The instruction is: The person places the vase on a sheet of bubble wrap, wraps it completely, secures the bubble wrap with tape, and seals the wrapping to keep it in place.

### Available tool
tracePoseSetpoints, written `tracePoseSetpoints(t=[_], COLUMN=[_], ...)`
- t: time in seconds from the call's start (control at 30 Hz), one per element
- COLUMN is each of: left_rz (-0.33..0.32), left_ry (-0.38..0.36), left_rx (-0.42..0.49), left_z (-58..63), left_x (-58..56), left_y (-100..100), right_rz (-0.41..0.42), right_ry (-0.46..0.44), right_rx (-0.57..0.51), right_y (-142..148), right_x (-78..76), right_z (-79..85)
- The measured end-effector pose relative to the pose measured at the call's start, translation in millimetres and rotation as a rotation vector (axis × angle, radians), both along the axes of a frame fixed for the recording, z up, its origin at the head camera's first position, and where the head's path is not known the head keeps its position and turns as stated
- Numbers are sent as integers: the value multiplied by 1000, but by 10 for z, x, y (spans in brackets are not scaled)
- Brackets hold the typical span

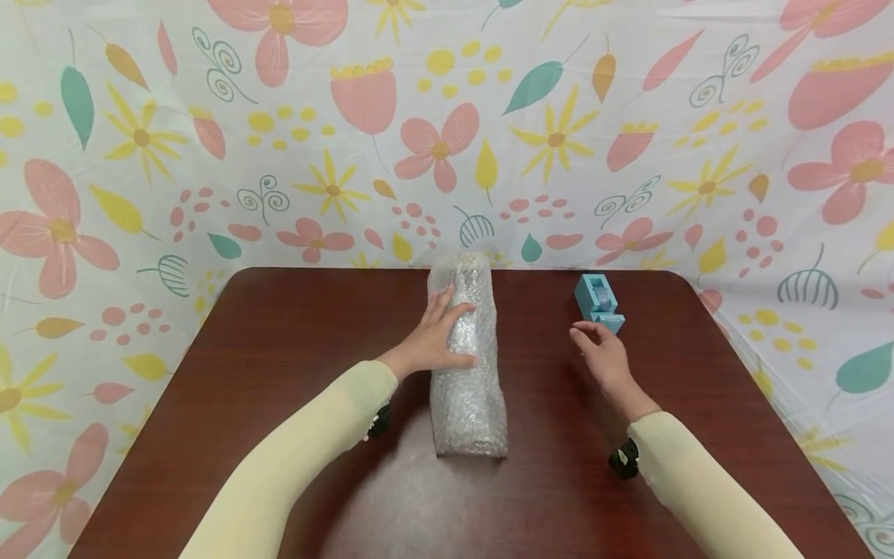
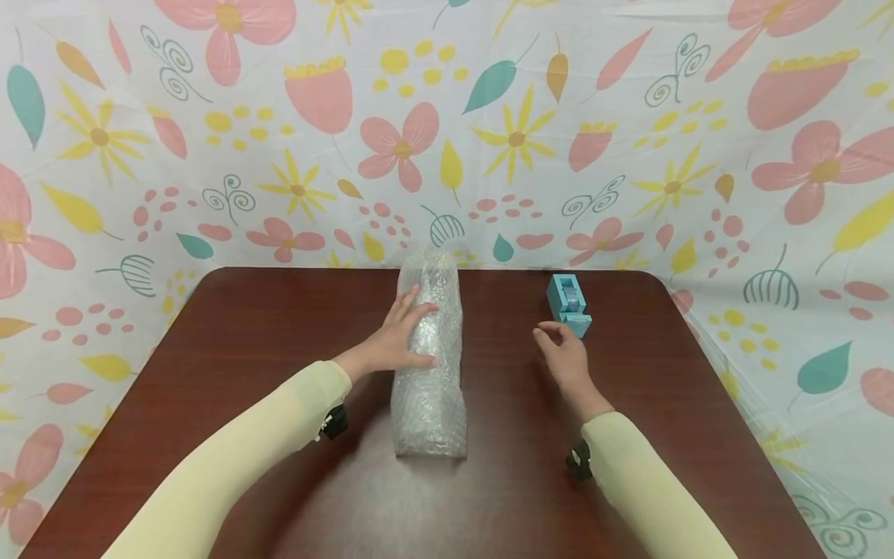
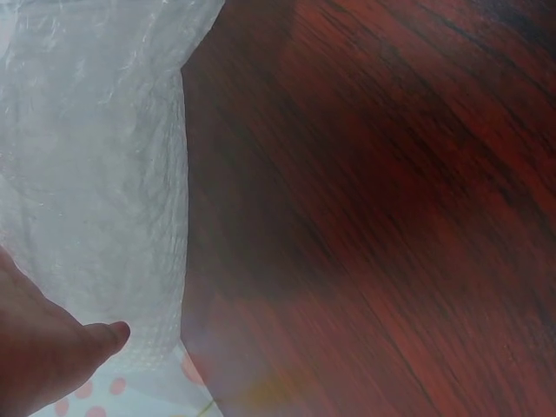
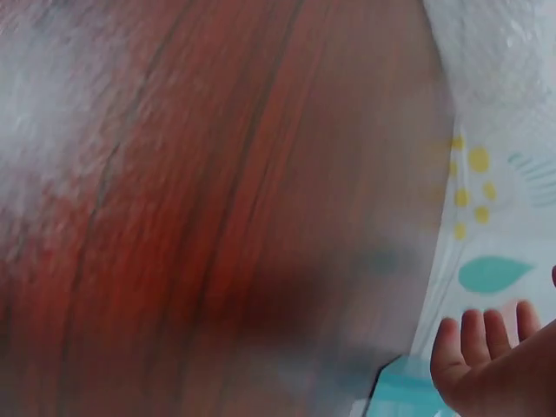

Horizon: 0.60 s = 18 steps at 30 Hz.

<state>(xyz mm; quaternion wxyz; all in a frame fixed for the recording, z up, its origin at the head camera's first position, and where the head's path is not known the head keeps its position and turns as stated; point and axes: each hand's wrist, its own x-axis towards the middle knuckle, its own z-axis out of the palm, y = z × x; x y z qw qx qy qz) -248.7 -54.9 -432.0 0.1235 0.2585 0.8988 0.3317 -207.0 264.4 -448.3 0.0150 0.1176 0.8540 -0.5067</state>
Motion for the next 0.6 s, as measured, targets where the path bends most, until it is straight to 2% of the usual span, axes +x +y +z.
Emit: tracePoseSetpoints(t=[0.2, 0.33, 0.43, 0.6], left_rz=[-3, -7, -6, -1], left_ry=[-3, 6, 10, 5], left_rx=[-11, -16, -17, -17], left_z=[5, -1, -4, -15], left_x=[2, -8, -12, -14], left_y=[-7, -4, -4, 0], right_rz=[-181, -271, -289, -265], right_ry=[66, 68, 33, -29], right_rx=[-15, -65, -54, -36], right_y=[198, 348, 436, 548], right_x=[-4, -22, -42, -81], right_z=[-63, -84, -93, -138])
